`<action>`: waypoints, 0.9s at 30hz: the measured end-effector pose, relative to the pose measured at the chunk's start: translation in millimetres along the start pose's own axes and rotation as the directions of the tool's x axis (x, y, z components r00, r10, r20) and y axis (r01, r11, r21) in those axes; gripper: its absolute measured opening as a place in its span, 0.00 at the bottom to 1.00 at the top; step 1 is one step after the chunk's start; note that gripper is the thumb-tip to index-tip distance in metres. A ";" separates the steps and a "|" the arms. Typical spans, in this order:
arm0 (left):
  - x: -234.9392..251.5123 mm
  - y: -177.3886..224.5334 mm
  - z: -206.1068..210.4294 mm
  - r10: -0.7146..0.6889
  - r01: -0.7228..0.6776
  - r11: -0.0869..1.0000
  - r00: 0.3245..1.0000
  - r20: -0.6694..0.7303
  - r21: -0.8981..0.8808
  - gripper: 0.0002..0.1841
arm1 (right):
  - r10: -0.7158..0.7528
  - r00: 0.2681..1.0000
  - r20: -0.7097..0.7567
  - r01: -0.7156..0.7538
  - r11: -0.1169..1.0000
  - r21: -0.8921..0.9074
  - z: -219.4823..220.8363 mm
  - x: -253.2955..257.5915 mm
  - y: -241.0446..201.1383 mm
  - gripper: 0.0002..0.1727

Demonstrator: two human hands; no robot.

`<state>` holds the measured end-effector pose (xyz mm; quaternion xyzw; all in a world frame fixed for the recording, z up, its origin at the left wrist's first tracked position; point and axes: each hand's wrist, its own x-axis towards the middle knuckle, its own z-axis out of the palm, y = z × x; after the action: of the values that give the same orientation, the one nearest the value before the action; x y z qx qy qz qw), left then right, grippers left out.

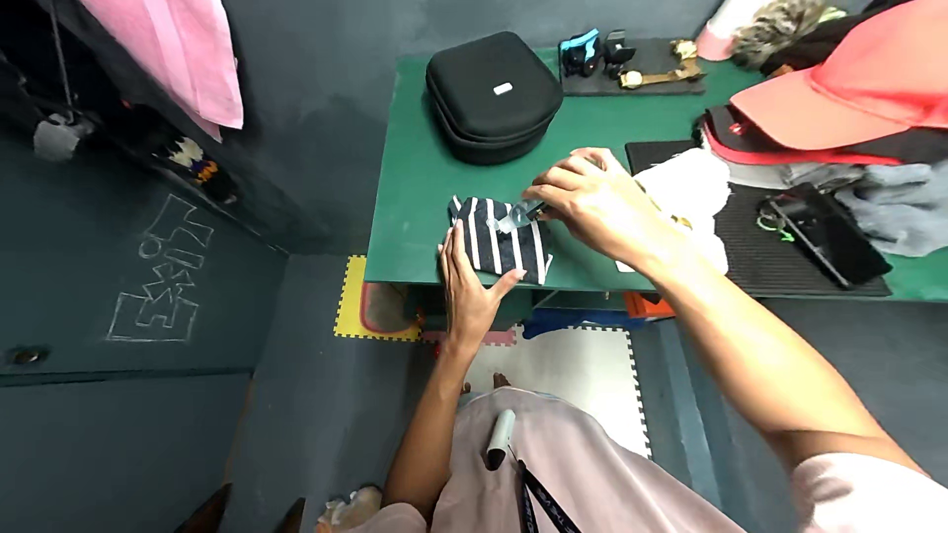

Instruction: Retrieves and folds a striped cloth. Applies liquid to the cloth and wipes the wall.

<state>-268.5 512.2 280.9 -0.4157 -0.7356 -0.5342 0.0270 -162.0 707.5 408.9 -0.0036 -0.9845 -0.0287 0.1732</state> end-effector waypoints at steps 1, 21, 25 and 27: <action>-1.5 -3.8 -2.8 -0.002 0.002 1.000 1.000 -0.011 -0.022 0.57 | -0.001 1.000 -0.003 0.001 1.000 -0.003 1.0 0.9 -0.7 0.14; -2.7 -22.5 -32.2 0.073 -0.074 0.984 0.997 -0.012 -0.159 0.37 | 0.094 0.995 -0.036 -0.095 0.995 -0.025 3.3 -7.7 5.2 0.14; 12.3 -14.6 -37.0 0.095 -0.085 0.974 0.995 0.039 -0.212 0.35 | 0.153 0.988 -0.034 -0.153 0.988 0.021 0.9 -23.0 4.3 0.16; 23.6 -2.8 -40.1 0.132 -0.108 0.965 0.988 0.087 -0.237 0.35 | 0.164 0.986 -0.025 -0.162 0.986 0.047 4.6 -24.3 5.3 0.16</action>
<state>-302.0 493.3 307.4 -0.4863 -0.6421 -0.5920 -0.0269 -140.6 713.1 396.6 -0.0798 -0.9786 0.0077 0.1893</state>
